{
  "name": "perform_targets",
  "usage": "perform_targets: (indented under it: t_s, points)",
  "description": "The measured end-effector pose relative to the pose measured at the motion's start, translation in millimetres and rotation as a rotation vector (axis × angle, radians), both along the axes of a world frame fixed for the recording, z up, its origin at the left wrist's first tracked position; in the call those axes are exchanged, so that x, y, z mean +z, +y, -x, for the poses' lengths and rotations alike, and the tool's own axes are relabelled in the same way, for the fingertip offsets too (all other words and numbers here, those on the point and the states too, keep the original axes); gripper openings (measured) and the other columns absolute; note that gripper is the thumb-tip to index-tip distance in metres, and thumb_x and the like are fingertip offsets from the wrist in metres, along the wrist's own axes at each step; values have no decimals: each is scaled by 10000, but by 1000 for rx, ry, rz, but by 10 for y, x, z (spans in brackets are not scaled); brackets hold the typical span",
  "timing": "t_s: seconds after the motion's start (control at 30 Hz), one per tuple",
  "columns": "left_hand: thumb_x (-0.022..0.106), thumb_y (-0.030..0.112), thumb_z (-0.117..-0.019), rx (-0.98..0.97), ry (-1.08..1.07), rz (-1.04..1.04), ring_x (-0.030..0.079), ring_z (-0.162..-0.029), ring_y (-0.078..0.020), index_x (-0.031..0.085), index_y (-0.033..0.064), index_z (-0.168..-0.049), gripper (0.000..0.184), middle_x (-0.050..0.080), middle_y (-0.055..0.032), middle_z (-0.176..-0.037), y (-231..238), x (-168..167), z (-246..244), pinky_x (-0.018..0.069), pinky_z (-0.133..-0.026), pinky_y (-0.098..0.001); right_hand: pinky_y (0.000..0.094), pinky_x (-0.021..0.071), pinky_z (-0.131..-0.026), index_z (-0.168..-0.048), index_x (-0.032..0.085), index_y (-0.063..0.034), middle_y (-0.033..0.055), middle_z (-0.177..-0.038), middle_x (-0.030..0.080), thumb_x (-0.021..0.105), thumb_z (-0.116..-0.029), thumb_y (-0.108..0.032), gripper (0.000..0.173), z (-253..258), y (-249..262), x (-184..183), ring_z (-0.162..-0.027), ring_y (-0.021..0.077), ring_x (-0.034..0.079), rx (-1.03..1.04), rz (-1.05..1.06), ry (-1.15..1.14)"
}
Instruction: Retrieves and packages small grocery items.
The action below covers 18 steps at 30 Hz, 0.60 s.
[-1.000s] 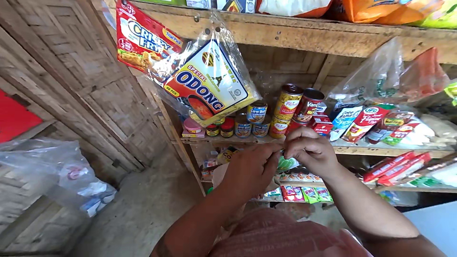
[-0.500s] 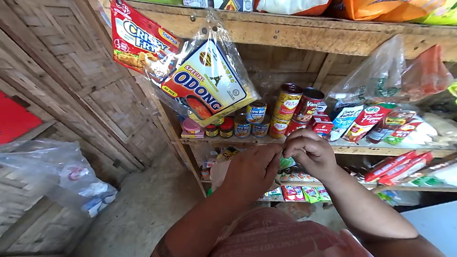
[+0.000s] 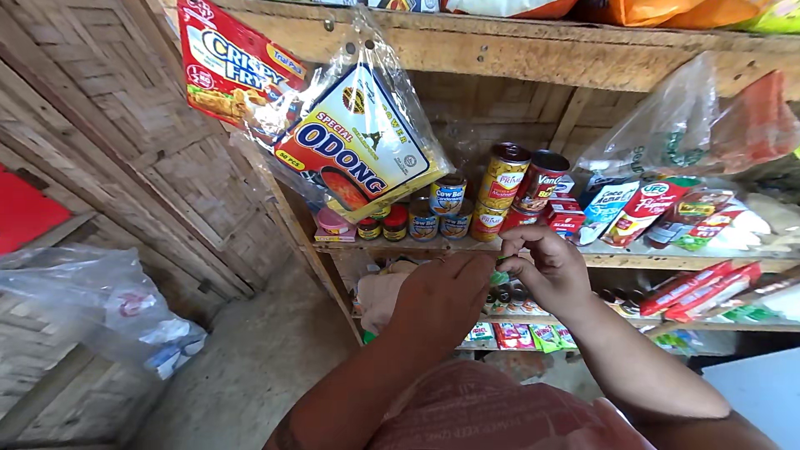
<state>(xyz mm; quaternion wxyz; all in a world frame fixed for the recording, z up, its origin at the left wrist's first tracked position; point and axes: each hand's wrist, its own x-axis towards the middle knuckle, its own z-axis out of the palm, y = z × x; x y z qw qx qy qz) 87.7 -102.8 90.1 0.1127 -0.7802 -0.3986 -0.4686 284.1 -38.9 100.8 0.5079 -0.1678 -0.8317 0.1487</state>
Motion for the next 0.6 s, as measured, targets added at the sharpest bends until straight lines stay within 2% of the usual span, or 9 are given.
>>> perform_targets:
  t_s: [0.07,0.17,0.27,0.4,0.5,0.6]
  points:
    - [567,163,-1012,9,11,-20,712,-783,-171,737,102,-1032,182,744,-54,-992,17,-1,-4,576,-635,-305,192,570,-801,-1151,676,-93,-44,-913,654,675,-994,-267,235,-3,-13,4,-852,5,633,-49,-27,-29]
    - [567,159,-1007,22,27,-33,718,-783,-182,741,102,-1026,185,747,-57,-1003,34,-4,-19,581,-628,-320,190,571,-855,-1027,735,-105,-25,-996,687,652,-1007,-273,188,-22,-22,17,-971,21,654,-94,-81,-65]
    - [561,164,-1013,24,33,-37,715,-772,-181,733,105,-1015,182,748,-54,-1004,43,-11,-28,573,-621,-316,186,571,-851,-974,739,-99,-17,-983,678,663,-999,-261,181,-45,-6,14,-967,22,652,-87,-86,-58]
    - [569,208,-1021,19,-14,-2,686,-738,-145,729,101,-998,194,728,-42,-938,64,-11,-42,563,-618,-276,187,566,-854,-954,720,-92,-10,-972,665,668,-997,-241,163,-56,28,5,-963,29,646,-58,-107,-42]
    - [566,250,-1030,-27,-87,101,690,-774,-98,732,117,-1041,213,732,-15,-952,69,-2,-30,575,-658,-259,190,564,-853,-959,729,-94,-7,-975,667,673,-995,-240,160,-71,36,-1,-965,33,645,-57,-111,-34]
    - [558,265,-1044,-105,-152,180,645,-725,-60,728,113,-1076,230,721,-10,-962,81,5,-12,552,-637,-227,187,575,-821,-992,732,-113,-25,-981,667,694,-984,-238,131,-80,39,-16,-937,23,648,-42,-77,1]
